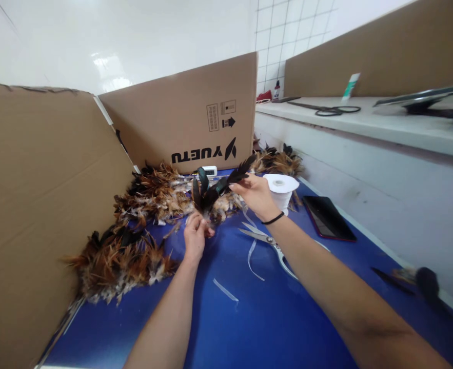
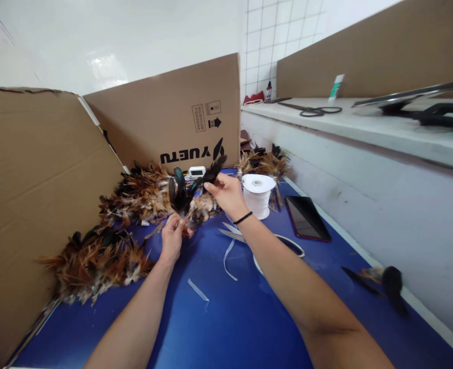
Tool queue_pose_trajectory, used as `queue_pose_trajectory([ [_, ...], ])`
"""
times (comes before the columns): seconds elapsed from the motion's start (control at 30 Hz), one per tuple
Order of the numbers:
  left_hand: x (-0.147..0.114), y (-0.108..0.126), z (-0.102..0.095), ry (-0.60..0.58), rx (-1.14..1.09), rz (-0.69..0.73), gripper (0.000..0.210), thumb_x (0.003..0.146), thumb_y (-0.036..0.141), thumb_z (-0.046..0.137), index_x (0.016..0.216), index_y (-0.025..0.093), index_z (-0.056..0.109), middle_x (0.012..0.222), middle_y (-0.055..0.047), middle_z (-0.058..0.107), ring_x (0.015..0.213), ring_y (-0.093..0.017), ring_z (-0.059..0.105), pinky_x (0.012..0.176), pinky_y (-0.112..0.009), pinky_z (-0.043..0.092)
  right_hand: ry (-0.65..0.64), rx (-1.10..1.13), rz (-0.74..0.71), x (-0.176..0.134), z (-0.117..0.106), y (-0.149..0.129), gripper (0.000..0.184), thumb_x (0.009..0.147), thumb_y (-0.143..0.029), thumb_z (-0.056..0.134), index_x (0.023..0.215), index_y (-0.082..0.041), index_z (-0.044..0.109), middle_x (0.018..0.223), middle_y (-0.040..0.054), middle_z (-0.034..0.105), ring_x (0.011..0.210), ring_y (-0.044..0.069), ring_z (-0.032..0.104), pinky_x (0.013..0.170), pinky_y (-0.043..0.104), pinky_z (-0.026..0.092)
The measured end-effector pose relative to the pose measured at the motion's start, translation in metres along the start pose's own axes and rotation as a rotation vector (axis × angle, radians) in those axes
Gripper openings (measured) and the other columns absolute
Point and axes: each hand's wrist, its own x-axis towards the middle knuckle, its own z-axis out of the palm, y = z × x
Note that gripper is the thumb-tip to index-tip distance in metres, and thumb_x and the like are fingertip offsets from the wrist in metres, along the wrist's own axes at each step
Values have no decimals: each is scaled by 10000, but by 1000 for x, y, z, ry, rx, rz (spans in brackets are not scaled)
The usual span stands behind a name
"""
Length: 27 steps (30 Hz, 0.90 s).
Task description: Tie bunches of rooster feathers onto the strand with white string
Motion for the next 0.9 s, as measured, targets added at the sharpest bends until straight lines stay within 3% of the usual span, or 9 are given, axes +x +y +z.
queue_pose_trajectory([
  [0.1,-1,5,0,-130,33,3,318,724,433,651,652,128,599,1139,-120,528,472,-56,546,424,-236,484,-48,-29,-67,2,-5,-1,127,682,-257,623,617,-159,575,614,-21,556,593,125,501,583,262,399],
  [0.27,-4,14,-2,-116,94,152,238,742,378,632,687,146,624,1307,-141,454,480,-38,517,450,-236,475,-37,19,21,6,-8,-4,162,647,-300,666,667,-153,601,616,-11,570,578,127,503,550,263,409],
  [0.33,-5,16,-3,-135,146,215,208,761,350,614,672,162,632,1219,-120,534,483,-44,505,468,-227,457,11,74,50,7,-8,-8,161,640,-293,669,696,-157,603,615,-19,568,572,120,505,557,266,425],
  [0.4,-7,20,-4,-180,223,263,252,788,328,587,594,170,615,947,-84,632,504,-72,505,515,-225,442,44,128,66,7,-10,-13,163,645,-293,670,716,-165,599,621,-25,570,557,112,508,550,263,437],
  [0.47,-8,23,-5,-232,276,282,318,805,316,570,518,182,588,662,-46,598,539,-108,510,580,-236,432,26,164,75,6,-12,-18,179,650,-312,678,713,-166,597,610,-29,567,530,104,503,520,252,437],
  [0.53,-9,27,-5,-260,283,263,335,798,322,584,488,195,581,535,-28,544,565,-134,510,634,-251,423,-63,192,82,4,-15,-24,212,648,-339,696,726,-160,609,603,-27,574,524,102,511,507,244,442],
  [0.77,-11,33,-3,-300,311,265,354,799,381,576,490,209,587,520,-25,551,559,-148,491,656,-265,403,-473,184,53,0,-18,-35,282,629,-366,729,794,-147,664,690,9,661,655,142,616,624,271,505],
  [0.83,-11,33,-3,-327,322,268,351,807,375,567,498,208,588,525,-27,555,561,-150,496,645,-262,398,-507,189,54,0,-17,-34,287,628,-366,734,799,-146,665,712,13,669,680,150,629,655,284,513],
  [0.9,-11,31,-3,-356,340,272,333,814,351,559,515,210,596,527,-27,558,560,-151,499,633,-259,393,-438,191,38,1,-17,-35,278,639,-367,735,799,-151,662,711,11,668,677,148,629,666,291,517],
])
